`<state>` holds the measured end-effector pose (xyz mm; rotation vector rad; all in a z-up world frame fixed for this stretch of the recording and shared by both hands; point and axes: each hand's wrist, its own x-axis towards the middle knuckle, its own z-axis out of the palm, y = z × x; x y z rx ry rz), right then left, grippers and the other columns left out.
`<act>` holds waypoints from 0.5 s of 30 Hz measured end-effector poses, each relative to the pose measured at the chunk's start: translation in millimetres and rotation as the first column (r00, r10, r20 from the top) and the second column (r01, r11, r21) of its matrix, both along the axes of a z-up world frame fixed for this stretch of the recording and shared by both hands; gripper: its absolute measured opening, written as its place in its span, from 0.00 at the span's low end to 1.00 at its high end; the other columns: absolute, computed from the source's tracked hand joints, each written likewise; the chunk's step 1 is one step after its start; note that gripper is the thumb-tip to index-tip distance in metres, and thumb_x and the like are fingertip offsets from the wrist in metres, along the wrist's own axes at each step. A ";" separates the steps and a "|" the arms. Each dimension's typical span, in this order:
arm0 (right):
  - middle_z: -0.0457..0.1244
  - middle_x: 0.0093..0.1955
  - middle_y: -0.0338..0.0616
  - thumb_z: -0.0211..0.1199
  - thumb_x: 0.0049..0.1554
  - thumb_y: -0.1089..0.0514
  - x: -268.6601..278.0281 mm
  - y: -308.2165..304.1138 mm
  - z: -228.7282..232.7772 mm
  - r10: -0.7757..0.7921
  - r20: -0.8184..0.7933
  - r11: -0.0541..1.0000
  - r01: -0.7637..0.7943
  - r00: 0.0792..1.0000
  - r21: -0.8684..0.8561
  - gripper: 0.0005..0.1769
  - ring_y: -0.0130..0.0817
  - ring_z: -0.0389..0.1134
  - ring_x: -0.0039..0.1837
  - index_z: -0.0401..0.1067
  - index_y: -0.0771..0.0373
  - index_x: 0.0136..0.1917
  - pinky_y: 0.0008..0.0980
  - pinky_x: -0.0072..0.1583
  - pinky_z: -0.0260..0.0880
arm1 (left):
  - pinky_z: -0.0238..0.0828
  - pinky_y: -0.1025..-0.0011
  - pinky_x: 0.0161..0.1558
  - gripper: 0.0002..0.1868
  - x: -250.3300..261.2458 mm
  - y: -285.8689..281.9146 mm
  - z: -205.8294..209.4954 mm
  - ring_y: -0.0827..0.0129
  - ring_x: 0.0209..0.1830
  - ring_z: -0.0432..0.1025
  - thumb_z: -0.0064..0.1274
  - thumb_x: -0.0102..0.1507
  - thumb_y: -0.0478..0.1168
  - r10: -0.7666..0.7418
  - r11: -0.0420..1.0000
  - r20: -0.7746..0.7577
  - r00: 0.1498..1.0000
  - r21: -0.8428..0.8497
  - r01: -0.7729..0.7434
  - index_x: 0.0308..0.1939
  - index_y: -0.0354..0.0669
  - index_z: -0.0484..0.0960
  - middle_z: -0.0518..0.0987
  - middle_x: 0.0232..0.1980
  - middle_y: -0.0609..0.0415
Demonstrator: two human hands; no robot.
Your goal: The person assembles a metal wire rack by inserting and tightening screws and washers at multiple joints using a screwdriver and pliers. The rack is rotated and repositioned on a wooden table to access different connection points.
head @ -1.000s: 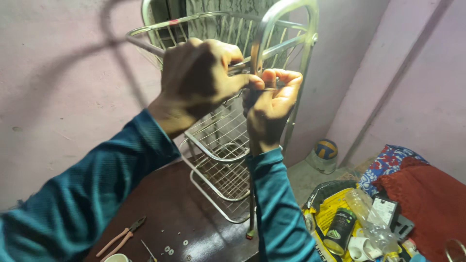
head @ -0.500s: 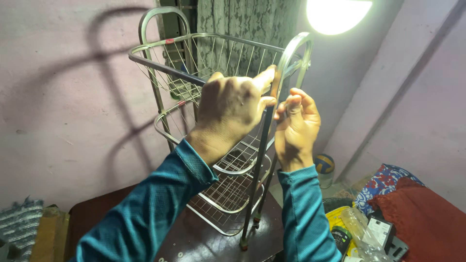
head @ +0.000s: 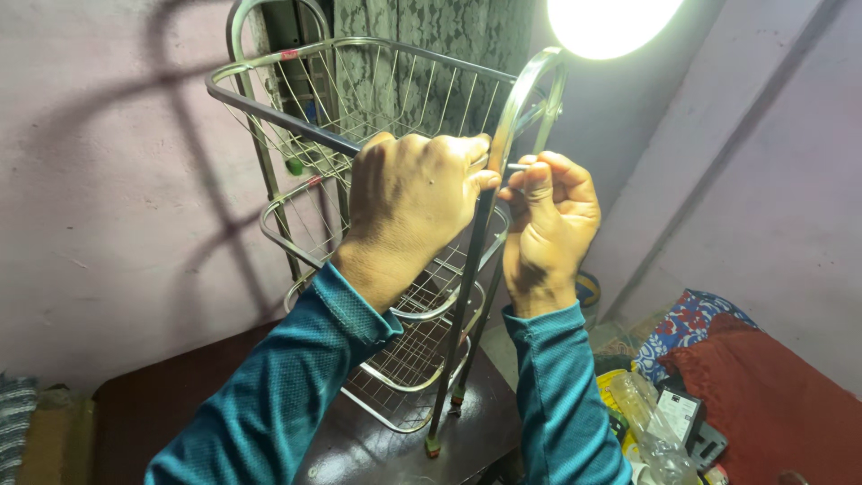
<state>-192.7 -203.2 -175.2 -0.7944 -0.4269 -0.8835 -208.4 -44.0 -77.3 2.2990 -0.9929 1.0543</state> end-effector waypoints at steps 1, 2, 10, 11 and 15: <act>0.69 0.52 0.48 0.69 0.62 0.63 1.0 0.2 -0.7 -0.010 -0.015 1.000 0.010 1.000 -0.006 0.12 0.33 0.71 0.50 0.71 0.67 0.57 0.32 0.52 0.75 | 0.66 0.56 0.33 0.12 0.3 0.1 0.3 0.53 0.27 0.78 0.59 0.63 0.53 -0.001 1.000 -0.006 1.000 0.005 0.001 0.35 0.52 0.85 0.81 0.25 0.50; 0.69 0.51 0.48 0.69 0.61 0.63 1.8 0.4 -0.7 -0.038 -0.022 0.999 0.038 0.999 -0.006 0.12 0.32 0.72 0.49 0.72 0.67 0.57 0.32 0.51 0.75 | 0.67 0.56 0.33 0.12 0.4 0.0 -0.1 0.54 0.27 0.78 0.59 0.63 0.53 -0.007 1.000 -0.011 1.000 0.002 0.007 0.36 0.52 0.85 0.81 0.24 0.51; 0.71 0.51 0.49 0.70 0.61 0.67 2.3 12.3 4.8 -0.289 -0.017 0.950 0.285 0.957 -0.126 0.08 0.31 0.72 0.51 0.73 0.68 0.53 0.29 0.54 0.76 | 0.67 0.56 0.33 0.16 5.3 0.5 -3.6 0.55 0.27 0.78 0.61 0.62 0.52 -0.043 0.999 0.055 0.998 -0.025 0.044 0.49 0.50 0.88 0.83 0.26 0.50; 0.71 0.51 0.49 0.70 0.62 0.68 2.3 11.9 5.3 -0.327 -0.008 0.933 0.321 0.945 -0.160 0.09 0.30 0.72 0.52 0.73 0.69 0.53 0.29 0.55 0.77 | 0.67 0.56 0.33 0.16 6.0 0.7 -3.3 0.55 0.27 0.78 0.61 0.62 0.51 -0.056 0.998 0.054 0.997 -0.017 0.057 0.49 0.50 0.88 0.83 0.26 0.49; 0.71 0.50 0.48 0.70 0.61 0.69 1.8 9.5 8.2 -0.410 -0.009 0.886 0.396 0.912 -0.241 0.08 0.29 0.72 0.49 0.74 0.71 0.53 0.29 0.52 0.76 | 0.71 0.57 0.33 0.17 10.2 3.5 -0.2 0.54 0.27 0.79 0.62 0.59 0.51 -0.091 0.996 0.025 0.996 0.002 0.091 0.49 0.50 0.88 0.82 0.26 0.48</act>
